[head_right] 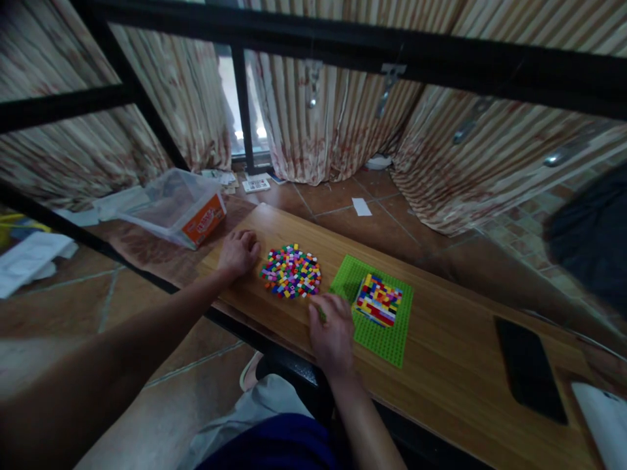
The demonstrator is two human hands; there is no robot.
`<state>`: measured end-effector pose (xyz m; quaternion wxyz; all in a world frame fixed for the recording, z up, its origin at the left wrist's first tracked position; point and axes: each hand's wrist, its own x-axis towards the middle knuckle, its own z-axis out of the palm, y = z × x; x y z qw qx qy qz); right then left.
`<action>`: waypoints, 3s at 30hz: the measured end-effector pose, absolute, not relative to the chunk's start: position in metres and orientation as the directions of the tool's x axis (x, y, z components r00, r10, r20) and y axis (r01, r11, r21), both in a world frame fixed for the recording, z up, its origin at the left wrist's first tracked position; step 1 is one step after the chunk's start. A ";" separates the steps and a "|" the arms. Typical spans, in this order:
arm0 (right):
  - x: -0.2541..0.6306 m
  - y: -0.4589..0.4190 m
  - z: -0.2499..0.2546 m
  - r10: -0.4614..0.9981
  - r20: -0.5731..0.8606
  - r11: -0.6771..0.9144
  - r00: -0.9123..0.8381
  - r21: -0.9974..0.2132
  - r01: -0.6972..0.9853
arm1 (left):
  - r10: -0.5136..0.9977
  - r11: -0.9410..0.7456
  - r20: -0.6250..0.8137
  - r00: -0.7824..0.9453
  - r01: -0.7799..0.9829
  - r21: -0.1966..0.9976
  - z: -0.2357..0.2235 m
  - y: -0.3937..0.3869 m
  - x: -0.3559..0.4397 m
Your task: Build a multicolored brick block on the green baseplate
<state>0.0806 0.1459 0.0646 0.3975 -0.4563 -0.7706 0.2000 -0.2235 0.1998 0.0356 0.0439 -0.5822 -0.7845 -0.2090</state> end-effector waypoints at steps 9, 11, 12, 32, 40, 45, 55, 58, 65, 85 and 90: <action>0.039 0.150 0.036 0.792 0.454 0.610 -0.409 -0.554 0.567 | 0.895 0.231 0.307 -0.323 0.925 0.301 0.034 0.199 -0.223; 0.034 0.153 0.035 0.771 0.474 0.635 -0.426 -0.518 0.572 | 0.894 0.231 0.308 -0.324 0.925 0.302 0.034 0.199 -0.223; 0.032 0.154 0.035 0.761 0.481 0.646 -0.436 -0.503 0.574 | 0.893 0.233 0.309 -0.326 0.925 0.301 0.034 0.199 -0.223; 0.056 0.161 0.033 0.724 0.458 0.689 -0.515 -0.455 0.564 | 0.896 0.252 0.286 -0.339 0.920 0.300 0.038 0.198 -0.221; 0.049 0.154 0.033 0.730 0.455 0.683 -0.510 -0.444 0.580 | 0.892 0.238 0.307 -0.331 0.923 0.302 0.036 0.200 -0.223; 0.055 0.141 0.042 0.774 0.446 0.633 -0.450 -0.570 0.524 | 0.894 0.237 0.308 -0.326 0.926 0.294 0.035 0.200 -0.225; 0.134 0.125 0.057 0.961 0.263 0.273 -0.090 -0.833 0.482 | 0.896 0.218 0.324 -0.302 0.938 0.271 0.033 0.202 -0.230; 0.166 0.135 0.056 0.969 0.242 0.177 0.059 -0.836 0.519 | 0.891 0.226 0.328 -0.313 0.934 0.278 0.033 0.202 -0.231; 0.195 0.163 0.061 0.929 0.348 0.202 0.126 -0.762 0.615 | 0.905 0.204 0.318 -0.282 0.945 0.257 0.036 0.203 -0.234; 0.175 0.208 0.052 0.872 0.490 0.370 -0.007 -0.651 0.663 | 0.899 0.209 0.335 -0.282 0.948 0.239 0.038 0.204 -0.236; 0.174 0.204 0.047 0.865 0.502 0.350 0.022 -0.633 0.690 | 0.902 0.214 0.323 -0.285 0.948 0.237 0.039 0.203 -0.236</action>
